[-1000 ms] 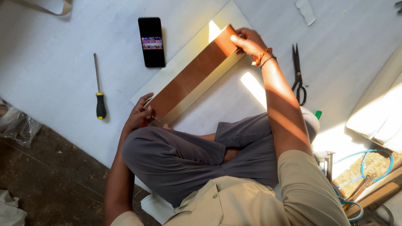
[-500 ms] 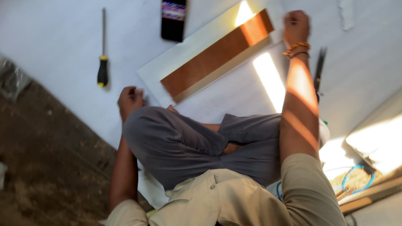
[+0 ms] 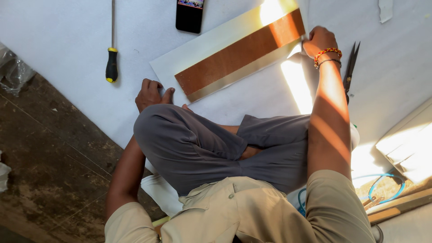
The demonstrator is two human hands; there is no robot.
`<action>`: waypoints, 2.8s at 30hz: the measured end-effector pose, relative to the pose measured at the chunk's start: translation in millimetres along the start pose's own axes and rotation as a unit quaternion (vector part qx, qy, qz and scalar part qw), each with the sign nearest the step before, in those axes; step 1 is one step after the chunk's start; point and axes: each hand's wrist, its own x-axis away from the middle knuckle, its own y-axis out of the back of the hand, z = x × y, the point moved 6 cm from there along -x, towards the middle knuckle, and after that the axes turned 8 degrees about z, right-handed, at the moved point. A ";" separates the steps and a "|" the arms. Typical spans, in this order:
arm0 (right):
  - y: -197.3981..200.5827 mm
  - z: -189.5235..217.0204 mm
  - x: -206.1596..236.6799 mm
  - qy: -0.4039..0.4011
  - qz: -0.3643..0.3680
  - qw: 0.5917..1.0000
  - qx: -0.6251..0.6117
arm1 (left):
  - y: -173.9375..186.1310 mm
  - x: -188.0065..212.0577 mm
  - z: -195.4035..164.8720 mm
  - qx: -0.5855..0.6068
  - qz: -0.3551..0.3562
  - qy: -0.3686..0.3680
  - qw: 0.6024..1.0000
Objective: The person sits on the floor and wraps a strip of fabric around a foam-backed wooden board, folding the fabric edges over. They use a pneumatic nail gun to staple the fabric in place along the strip, pressing and smoothing the fabric as they work.
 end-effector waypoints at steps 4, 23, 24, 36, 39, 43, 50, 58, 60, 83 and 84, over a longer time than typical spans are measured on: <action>2.4 -24.7 22.5 -0.096 0.108 0.989 -0.028 | -12.4 -5.4 5.8 0.027 0.056 -0.003 0.998; -29.0 5.6 41.7 0.028 0.091 0.945 -0.314 | -17.4 -15.5 18.4 0.465 0.188 0.101 0.859; -33.3 8.2 42.5 0.033 0.101 0.940 -0.325 | -16.9 -17.1 16.8 0.463 0.194 0.093 0.860; -41.8 -7.1 39.6 0.037 0.125 0.934 -0.333 | -26.0 -20.4 34.7 0.501 0.216 0.098 0.832; -45.2 -8.3 39.4 0.029 0.129 0.930 -0.344 | -27.7 -17.5 37.5 0.537 0.217 0.077 0.812; -49.0 -11.0 39.5 0.019 0.123 0.918 -0.378 | -27.1 -11.7 40.9 0.553 0.218 0.076 0.800; -51.6 -9.7 39.0 0.026 0.130 0.924 -0.358 | -9.3 -15.9 53.4 0.459 0.039 0.104 0.881; -52.3 -9.0 41.6 0.033 0.129 0.908 -0.397 | -28.3 -6.7 30.5 0.563 0.176 0.159 0.792; -52.5 -9.1 41.1 0.028 0.126 0.907 -0.402 | -26.3 -8.2 26.1 0.534 0.182 0.153 0.811; -49.0 -7.5 40.8 0.027 0.124 0.911 -0.392 | -20.2 -6.0 15.8 0.523 0.175 0.128 0.824; -48.6 -7.4 41.6 0.027 0.125 0.910 -0.395 | -20.5 -5.9 14.7 0.516 0.178 0.125 0.828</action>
